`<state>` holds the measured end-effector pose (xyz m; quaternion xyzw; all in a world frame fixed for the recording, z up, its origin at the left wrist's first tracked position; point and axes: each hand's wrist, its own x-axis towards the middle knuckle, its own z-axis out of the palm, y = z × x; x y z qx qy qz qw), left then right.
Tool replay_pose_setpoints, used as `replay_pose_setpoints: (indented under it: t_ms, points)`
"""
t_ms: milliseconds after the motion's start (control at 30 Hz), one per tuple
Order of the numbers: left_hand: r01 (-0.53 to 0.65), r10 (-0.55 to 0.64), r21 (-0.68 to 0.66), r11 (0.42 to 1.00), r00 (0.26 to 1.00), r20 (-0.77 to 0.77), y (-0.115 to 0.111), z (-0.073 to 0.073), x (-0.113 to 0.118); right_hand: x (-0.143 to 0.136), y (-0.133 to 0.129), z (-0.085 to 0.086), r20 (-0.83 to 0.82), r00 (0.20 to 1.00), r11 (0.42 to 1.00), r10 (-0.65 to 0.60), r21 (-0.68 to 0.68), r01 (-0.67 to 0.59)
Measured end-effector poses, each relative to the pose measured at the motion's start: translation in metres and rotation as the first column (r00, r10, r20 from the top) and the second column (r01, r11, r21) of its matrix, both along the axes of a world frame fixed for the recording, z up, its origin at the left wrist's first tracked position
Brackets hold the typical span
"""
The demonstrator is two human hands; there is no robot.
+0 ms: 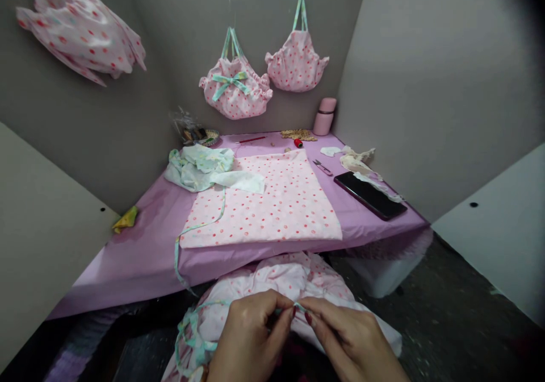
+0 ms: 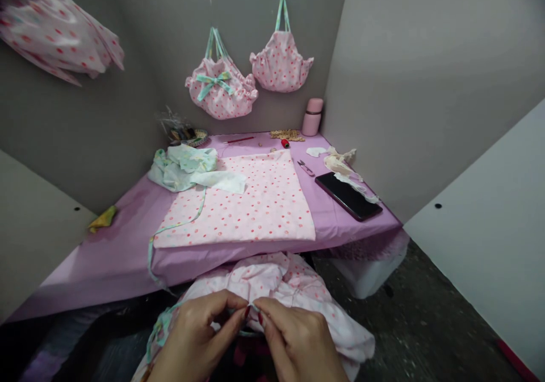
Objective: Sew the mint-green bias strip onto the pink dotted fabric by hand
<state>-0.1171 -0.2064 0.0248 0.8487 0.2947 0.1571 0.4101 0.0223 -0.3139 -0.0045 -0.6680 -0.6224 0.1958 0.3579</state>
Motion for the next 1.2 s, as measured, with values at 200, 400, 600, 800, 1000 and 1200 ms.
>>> replay_pose_setpoints:
  t_ms: [200,400,600,800,1000,1200]
  points:
    - [0.008,-0.006,-0.094,0.996,1.000,0.016,-0.002,0.001,0.002,-0.002,0.002,-0.002,-0.120,0.992,0.999,-0.041,-0.013,0.040]
    - [-0.003,0.046,-0.395,0.919,0.994,0.099,-0.004,-0.007,0.005,-0.012,0.007,-0.009,-0.309,0.943,0.992,-0.123,-0.071,0.106]
    - [-0.020,0.101,-0.510,0.860,0.986,0.132,-0.002,-0.013,0.004,0.004,0.004,-0.010,-0.352,0.890,0.951,-0.291,-0.009,0.308]
    - [0.008,0.059,-0.447,0.894,0.989,0.135,-0.003,-0.011,0.002,0.010,0.011,-0.003,-0.339,0.939,0.998,-0.058,0.011,0.066]
    - [-0.004,0.017,-0.248,0.969,0.999,0.050,0.000,-0.007,-0.002,0.007,0.012,-0.002,-0.421,0.894,0.986,-0.150,0.007,0.168]
    - [-0.104,0.112,-0.188,0.977,0.993,0.031,0.002,-0.009,0.000,0.003,0.005,0.004,-0.353,0.929,0.994,-0.113,-0.035,0.108]
